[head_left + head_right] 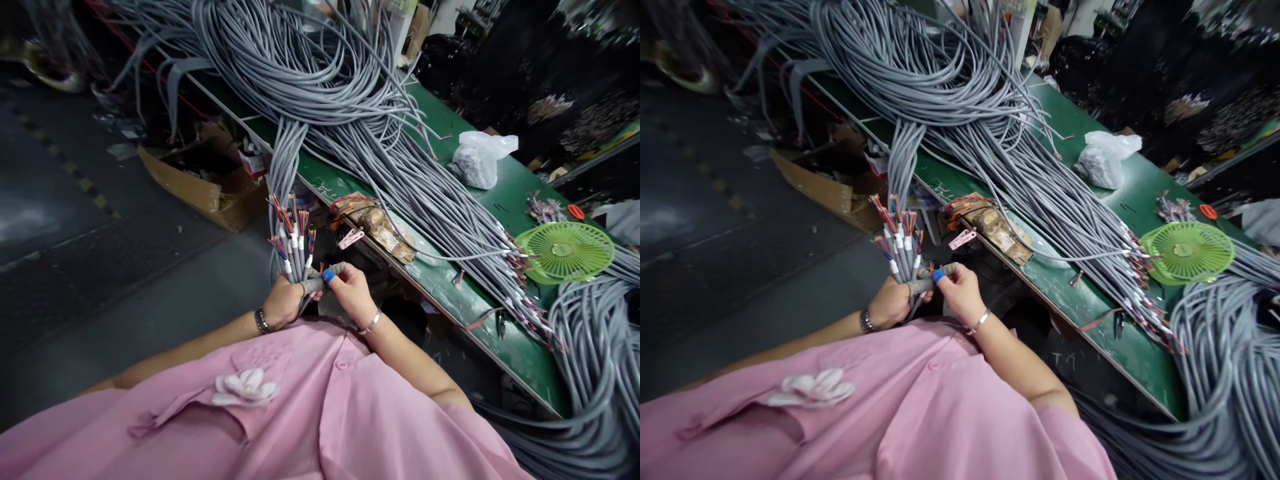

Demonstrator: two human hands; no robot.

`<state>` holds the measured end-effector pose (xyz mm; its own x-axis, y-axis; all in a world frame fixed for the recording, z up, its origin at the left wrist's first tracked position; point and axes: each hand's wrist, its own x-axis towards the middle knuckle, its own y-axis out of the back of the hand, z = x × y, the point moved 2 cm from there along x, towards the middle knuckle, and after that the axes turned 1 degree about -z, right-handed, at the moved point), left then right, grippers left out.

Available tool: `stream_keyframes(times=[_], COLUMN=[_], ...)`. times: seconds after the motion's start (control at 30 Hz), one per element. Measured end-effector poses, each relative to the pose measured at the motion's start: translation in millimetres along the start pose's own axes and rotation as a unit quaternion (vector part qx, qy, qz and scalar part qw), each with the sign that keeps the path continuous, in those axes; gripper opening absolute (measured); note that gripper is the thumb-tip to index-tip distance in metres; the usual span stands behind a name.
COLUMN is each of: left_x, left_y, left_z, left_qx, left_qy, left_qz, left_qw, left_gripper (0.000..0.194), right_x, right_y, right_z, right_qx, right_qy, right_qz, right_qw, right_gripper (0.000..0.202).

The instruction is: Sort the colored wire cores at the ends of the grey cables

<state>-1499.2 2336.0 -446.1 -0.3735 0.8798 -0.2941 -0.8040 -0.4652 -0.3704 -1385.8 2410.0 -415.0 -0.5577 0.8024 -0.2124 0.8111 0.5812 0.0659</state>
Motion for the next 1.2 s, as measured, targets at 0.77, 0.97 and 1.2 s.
stream_keyframes(times=[0.77,0.97,1.2], left_x=[1,2,1], left_y=[-2.6,-2.3,-6.5], left_z=[0,4,9], left_qx=[-0.037,-0.071,-0.031], left_qy=[0.001,0.002,0.026], left_qz=[0.031,0.050,0.002], left_qw=[0.999,0.996,0.999], left_gripper=[0.013,0.015,0.016], right_x=[1,0,1], right_y=[-1,-3,-6], right_z=[-3,2,4], right_qx=[0.057,0.111,0.210], right_qy=[-0.039,-0.035,-0.100], right_qz=[0.012,0.035,0.046], right_qw=[0.998,0.993,0.971], right_gripper=[0.022,0.021,0.020])
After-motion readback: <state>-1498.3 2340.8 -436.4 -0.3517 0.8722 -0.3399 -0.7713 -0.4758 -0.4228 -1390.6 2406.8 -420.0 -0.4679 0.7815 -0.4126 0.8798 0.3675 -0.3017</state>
